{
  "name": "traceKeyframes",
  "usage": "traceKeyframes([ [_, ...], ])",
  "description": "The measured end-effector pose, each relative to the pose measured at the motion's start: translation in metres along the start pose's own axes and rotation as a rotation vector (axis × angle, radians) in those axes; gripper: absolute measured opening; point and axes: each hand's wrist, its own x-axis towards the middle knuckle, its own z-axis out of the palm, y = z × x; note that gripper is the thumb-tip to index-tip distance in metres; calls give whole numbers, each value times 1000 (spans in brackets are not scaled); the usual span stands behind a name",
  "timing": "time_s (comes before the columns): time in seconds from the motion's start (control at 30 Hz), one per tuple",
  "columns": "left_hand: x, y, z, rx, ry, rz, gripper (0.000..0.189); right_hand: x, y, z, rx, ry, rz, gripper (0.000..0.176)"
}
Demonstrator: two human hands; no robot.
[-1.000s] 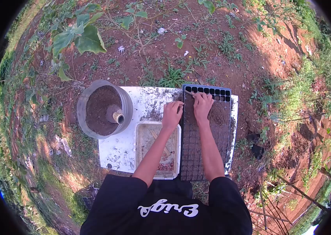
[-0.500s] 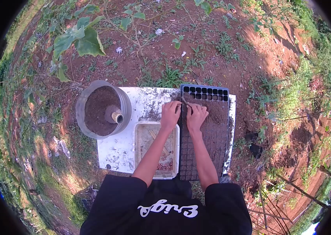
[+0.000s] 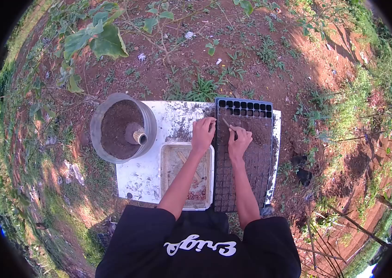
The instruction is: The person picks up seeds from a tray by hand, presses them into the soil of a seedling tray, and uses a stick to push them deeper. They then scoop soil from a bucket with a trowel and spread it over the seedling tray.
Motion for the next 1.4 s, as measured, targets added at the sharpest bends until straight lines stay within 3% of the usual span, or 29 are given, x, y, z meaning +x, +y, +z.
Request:
traceKeyframes([
  [0.23, -1, 4, -1, -42, 24, -43, 18, -63, -2, -42, -5, -159, -165, 16],
  [0.7, -2, 3, -2, -31, 22, -23, 16, -42, -2, -9, -118, 34, -45, 6],
  [0.83, -4, 3, 0, -34, 16, -39, 16, -44, -11, -4, -74, -37, -135, 10],
  [1.03, -3, 5, -3, -78, 4, -31, 16, -42, -12, -2, -134, 89, -25, 11],
  [1.1, -2, 5, -6, -113, -4, -21, 16, -48, -13, -9, -181, 157, 95, 11],
  [1.17, -7, 6, -9, -176, 38, -45, 14, -59, -8, -21, -213, 176, 172, 10],
  [1.2, -9, 6, -10, -152, 136, 43, 12, -65, -6, -29, -241, 188, 253, 10],
  [1.33, -43, 3, -38, -137, 154, 149, 12, -97, 6, -53, -271, 118, 312, 11],
  [1.4, -66, -4, -53, -136, 131, 137, 15, -105, 4, -59, -238, 142, 240, 13],
])
